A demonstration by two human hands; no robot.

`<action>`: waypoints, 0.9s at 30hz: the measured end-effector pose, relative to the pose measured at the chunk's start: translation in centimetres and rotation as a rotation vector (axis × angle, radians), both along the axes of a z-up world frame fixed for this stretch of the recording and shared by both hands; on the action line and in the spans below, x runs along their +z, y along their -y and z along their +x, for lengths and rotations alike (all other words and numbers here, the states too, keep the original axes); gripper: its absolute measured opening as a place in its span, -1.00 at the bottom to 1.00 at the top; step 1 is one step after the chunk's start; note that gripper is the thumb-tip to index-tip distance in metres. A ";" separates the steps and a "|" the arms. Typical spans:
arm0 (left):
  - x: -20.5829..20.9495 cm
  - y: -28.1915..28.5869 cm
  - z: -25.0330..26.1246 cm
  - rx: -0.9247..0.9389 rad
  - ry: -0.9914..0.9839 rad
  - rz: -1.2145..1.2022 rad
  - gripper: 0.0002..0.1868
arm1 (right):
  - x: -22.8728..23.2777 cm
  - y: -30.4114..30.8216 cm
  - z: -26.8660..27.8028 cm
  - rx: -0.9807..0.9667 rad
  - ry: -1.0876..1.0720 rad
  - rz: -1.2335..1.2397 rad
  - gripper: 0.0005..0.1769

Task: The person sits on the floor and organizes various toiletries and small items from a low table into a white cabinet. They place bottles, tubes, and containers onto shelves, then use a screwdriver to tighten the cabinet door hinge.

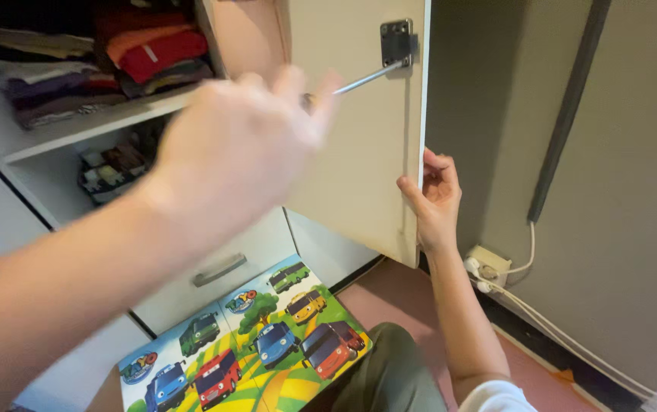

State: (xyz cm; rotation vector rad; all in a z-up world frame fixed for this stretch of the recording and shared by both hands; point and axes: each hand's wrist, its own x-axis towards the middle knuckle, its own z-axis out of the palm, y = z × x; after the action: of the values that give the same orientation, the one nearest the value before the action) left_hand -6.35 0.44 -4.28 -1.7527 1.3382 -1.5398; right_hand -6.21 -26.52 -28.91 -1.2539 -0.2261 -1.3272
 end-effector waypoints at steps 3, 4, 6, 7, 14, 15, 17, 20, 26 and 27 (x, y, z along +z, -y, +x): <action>2.3 -0.4 -0.2 0.103 -0.368 -0.057 -0.65 | 0.0 0.2 0.3 -0.001 0.020 -0.025 -0.50; 2.9 -0.4 -0.2 0.151 -0.474 -0.091 -0.61 | -0.3 0.2 0.3 0.000 0.010 -0.014 -0.50; 5.1 -0.2 0.7 0.049 -0.902 -0.021 -0.67 | -0.7 0.4 0.4 0.003 0.003 0.004 -0.51; 5.5 -0.2 1.1 -0.005 -1.120 0.010 -0.68 | -0.8 0.5 0.4 0.005 0.006 0.010 -0.52; 2.8 0.4 2.9 -0.253 -1.125 -0.007 -0.64 | -0.7 1.3 0.8 0.012 0.018 0.042 -0.58; 2.3 0.0 2.9 -0.283 -0.982 -0.001 -0.65 | -0.8 1.1 0.7 0.016 0.018 0.033 -0.58; 2.2 -0.2 2.3 -0.290 -0.775 0.004 -0.65 | -0.6 0.7 0.6 0.026 0.043 0.016 -0.59; 2.1 -0.2 1.7 -0.211 -0.600 0.025 -0.58 | -0.3 0.3 0.4 0.029 0.019 0.062 -0.58; 0.9 -1.2 1.9 -0.131 -0.220 0.100 -0.31 | -0.2 -0.1 0.5 0.009 0.012 0.091 -0.55; 0.6 -1.3 2.0 -0.137 -0.153 0.105 -0.31 | -0.3 -0.1 0.6 0.004 0.017 0.087 -0.56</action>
State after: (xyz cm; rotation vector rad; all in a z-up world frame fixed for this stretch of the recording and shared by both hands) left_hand -4.33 1.71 -3.73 -1.7746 1.6145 -1.4001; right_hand -5.61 -26.40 -29.22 -1.1689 -0.1804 -1.3313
